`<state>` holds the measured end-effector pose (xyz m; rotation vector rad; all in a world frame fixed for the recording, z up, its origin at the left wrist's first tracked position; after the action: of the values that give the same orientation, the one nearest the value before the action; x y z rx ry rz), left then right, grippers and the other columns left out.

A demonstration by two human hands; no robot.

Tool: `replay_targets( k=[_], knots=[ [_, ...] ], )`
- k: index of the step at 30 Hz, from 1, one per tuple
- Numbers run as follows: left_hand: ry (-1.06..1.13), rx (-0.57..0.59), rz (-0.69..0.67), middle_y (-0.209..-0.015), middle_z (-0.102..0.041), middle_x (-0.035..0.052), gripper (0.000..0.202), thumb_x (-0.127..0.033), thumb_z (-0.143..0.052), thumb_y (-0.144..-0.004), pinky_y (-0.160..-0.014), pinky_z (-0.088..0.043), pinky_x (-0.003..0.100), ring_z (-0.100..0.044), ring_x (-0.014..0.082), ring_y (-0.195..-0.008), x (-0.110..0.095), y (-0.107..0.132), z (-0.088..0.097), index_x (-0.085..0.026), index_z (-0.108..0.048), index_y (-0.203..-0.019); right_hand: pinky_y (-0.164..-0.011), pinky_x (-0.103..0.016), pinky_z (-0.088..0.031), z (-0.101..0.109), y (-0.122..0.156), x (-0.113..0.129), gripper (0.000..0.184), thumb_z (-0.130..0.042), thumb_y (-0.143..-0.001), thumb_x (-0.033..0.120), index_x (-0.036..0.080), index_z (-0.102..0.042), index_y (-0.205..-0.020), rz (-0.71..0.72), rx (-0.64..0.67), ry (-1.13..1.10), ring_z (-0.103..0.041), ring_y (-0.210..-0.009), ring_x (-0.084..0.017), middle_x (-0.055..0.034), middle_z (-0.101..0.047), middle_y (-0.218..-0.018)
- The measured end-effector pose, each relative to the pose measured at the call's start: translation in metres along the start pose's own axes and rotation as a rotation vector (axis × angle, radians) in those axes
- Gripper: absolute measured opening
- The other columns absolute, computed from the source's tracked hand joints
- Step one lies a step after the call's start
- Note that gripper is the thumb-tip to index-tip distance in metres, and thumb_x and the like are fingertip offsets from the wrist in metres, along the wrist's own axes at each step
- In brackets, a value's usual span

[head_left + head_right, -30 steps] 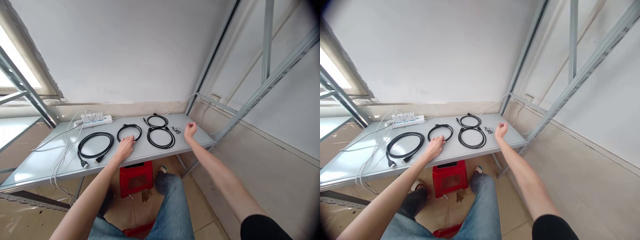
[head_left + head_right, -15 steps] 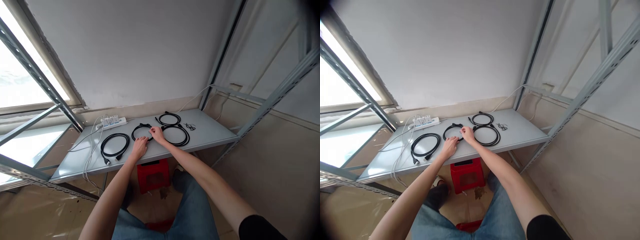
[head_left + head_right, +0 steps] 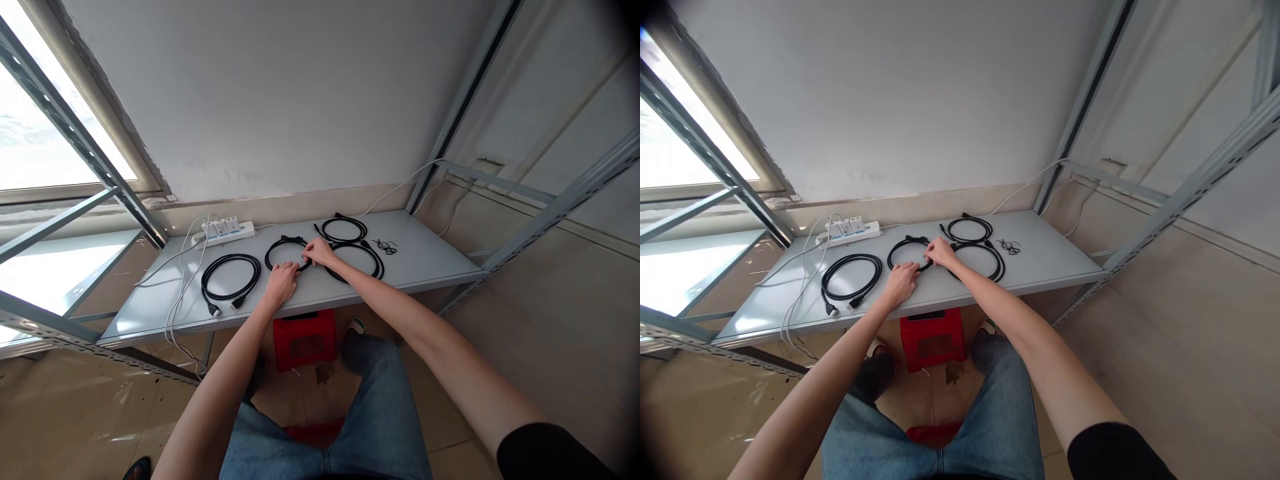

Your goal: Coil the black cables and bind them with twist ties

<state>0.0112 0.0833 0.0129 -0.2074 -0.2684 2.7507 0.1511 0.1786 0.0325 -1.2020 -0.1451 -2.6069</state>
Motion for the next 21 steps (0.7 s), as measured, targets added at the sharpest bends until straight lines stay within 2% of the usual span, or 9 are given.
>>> replay_targets(
  k=[5,9,11,14,18,21],
  knots=[
    [0.014,0.000,-0.002,-0.107,-0.070,0.0137,0.027,-0.017,-0.036,-0.103,-0.088,-0.036,0.041,-0.064,0.0298,-0.108,-0.001,0.000,0.001,-0.019,-0.063,-0.107,-0.065,-0.024,-0.052,0.004,0.000,0.007,0.014,-0.073,-0.076,0.017,0.017,-0.070,-0.062,-0.009,0.103,0.018,-0.061,-0.045,-0.011,-0.0011,-0.075,-0.068],
    [0.009,0.006,0.015,-0.109,-0.070,0.0140,0.027,-0.019,-0.037,-0.103,-0.091,-0.036,0.042,-0.063,0.0301,-0.111,0.000,0.000,0.000,-0.020,-0.063,-0.108,-0.062,-0.024,-0.048,0.003,-0.003,0.016,0.012,-0.075,-0.072,0.016,0.019,-0.071,-0.062,0.068,0.195,0.174,-0.061,-0.048,-0.012,0.0004,-0.069,-0.061],
    [0.008,0.007,0.024,-0.109,-0.070,0.0139,0.027,-0.019,-0.037,-0.103,-0.091,-0.037,0.041,-0.062,0.0299,-0.111,0.001,0.000,-0.001,-0.020,-0.063,-0.107,-0.061,-0.024,-0.045,0.004,-0.005,0.021,0.010,-0.073,-0.072,0.014,0.020,-0.071,-0.064,0.125,0.191,0.301,-0.062,-0.054,-0.014,-0.0001,-0.068,-0.060],
    [0.014,-0.006,0.027,-0.109,-0.071,0.0133,0.026,-0.018,-0.037,-0.103,-0.090,-0.037,0.041,-0.063,0.0295,-0.110,0.001,0.000,-0.001,-0.020,-0.062,-0.105,-0.060,-0.025,-0.042,0.004,-0.005,0.027,0.013,-0.070,-0.070,0.007,0.019,-0.071,-0.066,0.202,0.172,0.455,-0.063,-0.065,-0.017,-0.0038,-0.071,-0.070],
    [0.029,-0.020,0.020,-0.108,-0.071,0.0128,0.025,-0.017,-0.038,-0.103,-0.088,-0.037,0.040,-0.064,0.0292,-0.107,0.001,-0.001,-0.001,-0.020,-0.062,-0.105,-0.060,-0.027,-0.040,0.004,-0.005,0.026,0.016,-0.069,-0.071,0.002,0.018,-0.072,-0.069,0.266,0.178,0.532,-0.064,-0.070,-0.020,-0.0075,-0.072,-0.076],
    [0.039,-0.018,0.013,-0.108,-0.071,0.0132,0.026,-0.017,-0.036,-0.103,-0.088,-0.037,0.040,-0.064,0.0290,-0.106,0.001,-0.001,-0.001,-0.020,-0.062,-0.107,-0.062,-0.027,-0.041,0.004,-0.004,0.023,0.019,-0.068,-0.074,0.001,0.018,-0.075,-0.073,0.312,0.230,0.580,-0.064,-0.071,-0.020,-0.0078,-0.072,-0.077]
  ],
)
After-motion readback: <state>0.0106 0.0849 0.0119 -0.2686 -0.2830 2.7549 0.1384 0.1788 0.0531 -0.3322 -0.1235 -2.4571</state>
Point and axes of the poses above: each hand's wrist, its own y-axis away from the middle knuckle, its own z-axis out of the back of the hand, x = y × z, the point moved 5 cm from there along -y, towards the middle knuckle
